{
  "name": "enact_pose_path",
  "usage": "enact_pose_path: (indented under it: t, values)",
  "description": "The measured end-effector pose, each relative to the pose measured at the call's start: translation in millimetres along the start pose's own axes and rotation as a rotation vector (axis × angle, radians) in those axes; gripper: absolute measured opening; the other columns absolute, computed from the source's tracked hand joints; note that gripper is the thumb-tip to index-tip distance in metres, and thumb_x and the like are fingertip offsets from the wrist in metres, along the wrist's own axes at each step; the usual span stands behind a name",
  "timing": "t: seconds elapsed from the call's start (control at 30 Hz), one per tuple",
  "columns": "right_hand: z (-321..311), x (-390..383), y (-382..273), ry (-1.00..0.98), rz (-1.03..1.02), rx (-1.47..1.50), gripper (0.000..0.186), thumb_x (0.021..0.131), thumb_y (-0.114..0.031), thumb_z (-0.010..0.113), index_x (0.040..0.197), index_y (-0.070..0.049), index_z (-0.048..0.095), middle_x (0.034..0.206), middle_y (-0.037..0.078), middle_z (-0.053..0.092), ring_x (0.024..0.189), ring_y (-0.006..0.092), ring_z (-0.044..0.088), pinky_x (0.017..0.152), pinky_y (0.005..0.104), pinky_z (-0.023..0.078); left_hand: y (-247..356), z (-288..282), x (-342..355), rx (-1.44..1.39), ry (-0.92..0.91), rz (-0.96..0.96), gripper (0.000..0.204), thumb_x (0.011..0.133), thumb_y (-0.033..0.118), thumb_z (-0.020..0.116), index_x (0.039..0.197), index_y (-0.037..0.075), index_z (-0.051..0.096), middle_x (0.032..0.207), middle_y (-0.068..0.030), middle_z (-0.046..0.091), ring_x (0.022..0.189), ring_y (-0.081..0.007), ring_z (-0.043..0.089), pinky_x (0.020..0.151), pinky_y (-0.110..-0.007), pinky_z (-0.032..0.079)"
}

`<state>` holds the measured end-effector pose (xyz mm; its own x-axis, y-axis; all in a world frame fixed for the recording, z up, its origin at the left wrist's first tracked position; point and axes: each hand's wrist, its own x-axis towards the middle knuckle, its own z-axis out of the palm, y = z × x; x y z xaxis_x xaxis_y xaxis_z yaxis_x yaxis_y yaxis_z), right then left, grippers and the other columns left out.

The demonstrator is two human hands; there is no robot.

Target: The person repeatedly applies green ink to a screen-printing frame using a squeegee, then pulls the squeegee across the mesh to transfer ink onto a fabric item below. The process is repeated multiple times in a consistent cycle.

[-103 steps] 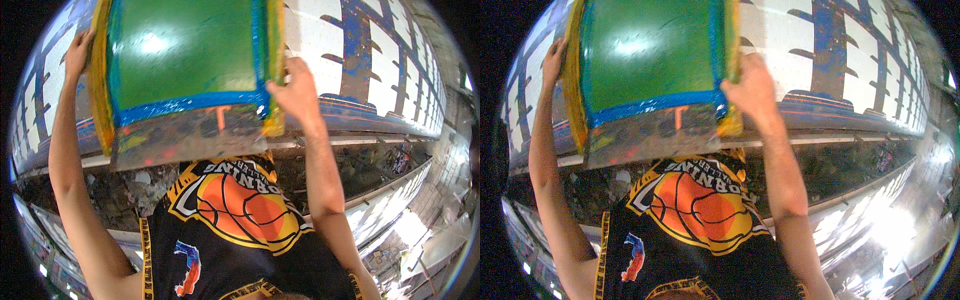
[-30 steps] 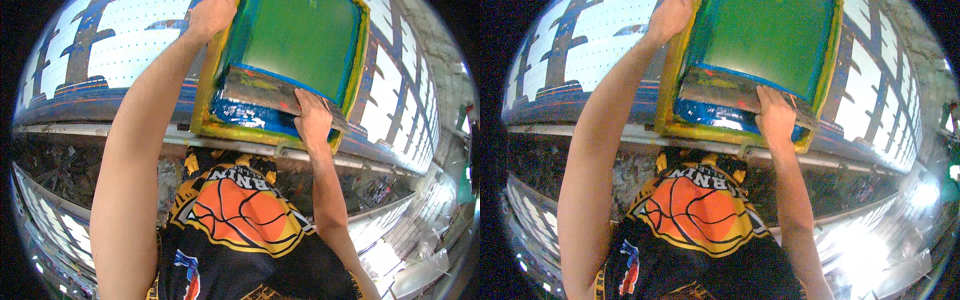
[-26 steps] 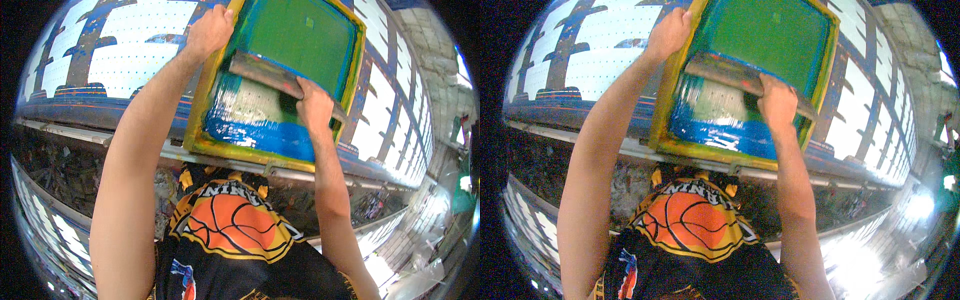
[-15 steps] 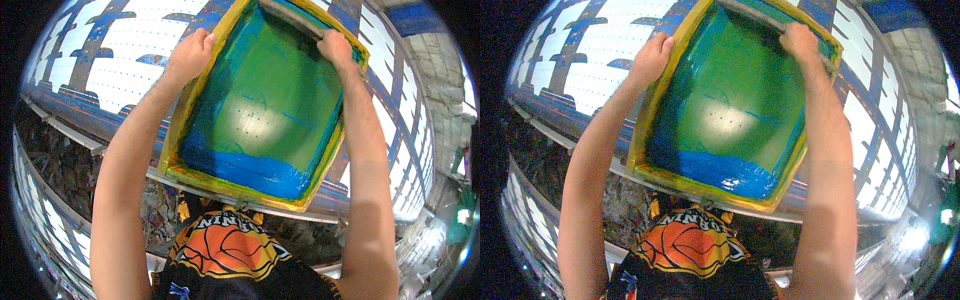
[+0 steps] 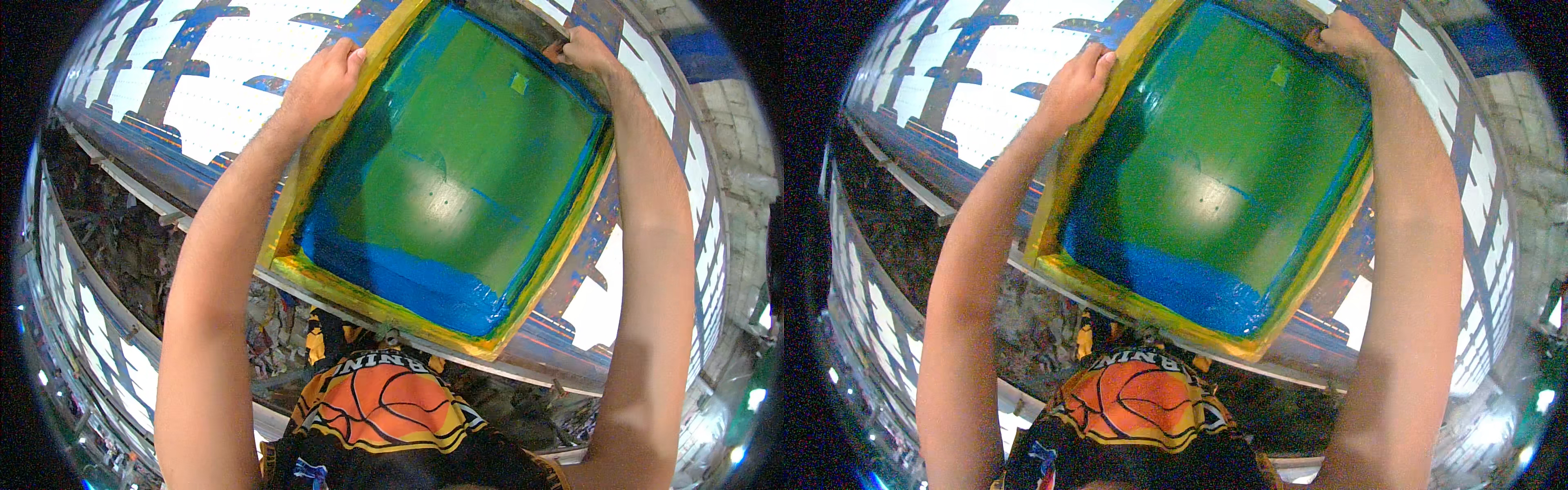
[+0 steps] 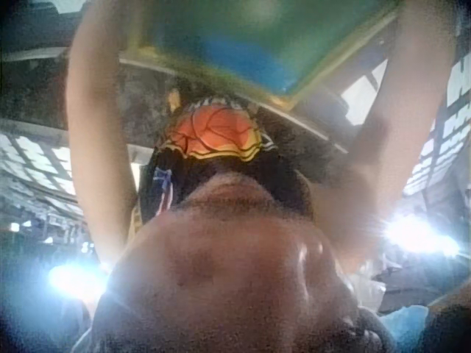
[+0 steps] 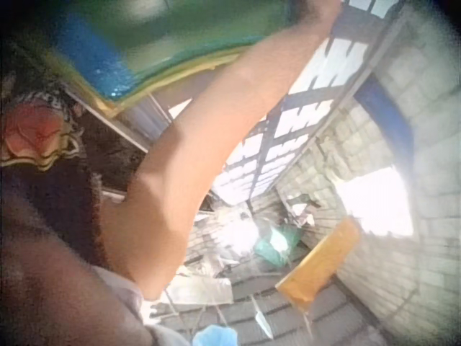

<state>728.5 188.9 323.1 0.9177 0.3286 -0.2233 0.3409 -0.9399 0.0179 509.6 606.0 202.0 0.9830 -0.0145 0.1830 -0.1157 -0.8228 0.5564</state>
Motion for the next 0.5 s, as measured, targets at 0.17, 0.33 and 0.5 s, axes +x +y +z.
enact_pose_path:
  t: [0.17,0.33,0.5]
  values:
    - [15.3,-78.3,-54.4,0.005,-0.059,0.08,0.022,0.083,-0.013,0.073,0.097,0.004,0.075,0.076,0.018,0.068,0.074,0.0236,0.068,0.07,0.0429,0.053,-0.4,-1.3,4.7,0.004,0.027,-0.003,0.046,0.114,0.044,0.04,0.124,0.004,0.062,0.109,-0.0279,0.073,0.11,-0.0483,0.067,0.096,-0.058,0.053]
    - [48.3,-191.1,-141.5,-0.009,-0.033,0.086,0.028,0.091,-0.022,0.07,0.113,-0.008,0.079,0.096,0.025,0.076,0.088,0.04,0.075,0.08,0.0502,0.059,-4.2,0.6,8.2,0.005,-0.057,-0.021,0.051,0.113,0.045,0.041,0.127,0.002,0.064,0.12,-0.0312,0.07,0.117,-0.0505,0.065,0.101,-0.058,0.052]
    - [89.8,-313.7,-237.7,-0.058,0.115,0.116,0.036,0.088,-0.015,0.067,0.121,-0.015,0.08,0.105,0.023,0.078,0.096,0.0432,0.076,0.088,0.0539,0.061,-6.7,5.2,5.9,0.02,0.079,0.111,0.043,0.112,0.033,0.039,0.109,-0.003,0.063,0.103,-0.0358,0.071,0.102,-0.0543,0.068,0.09,-0.06,0.054]
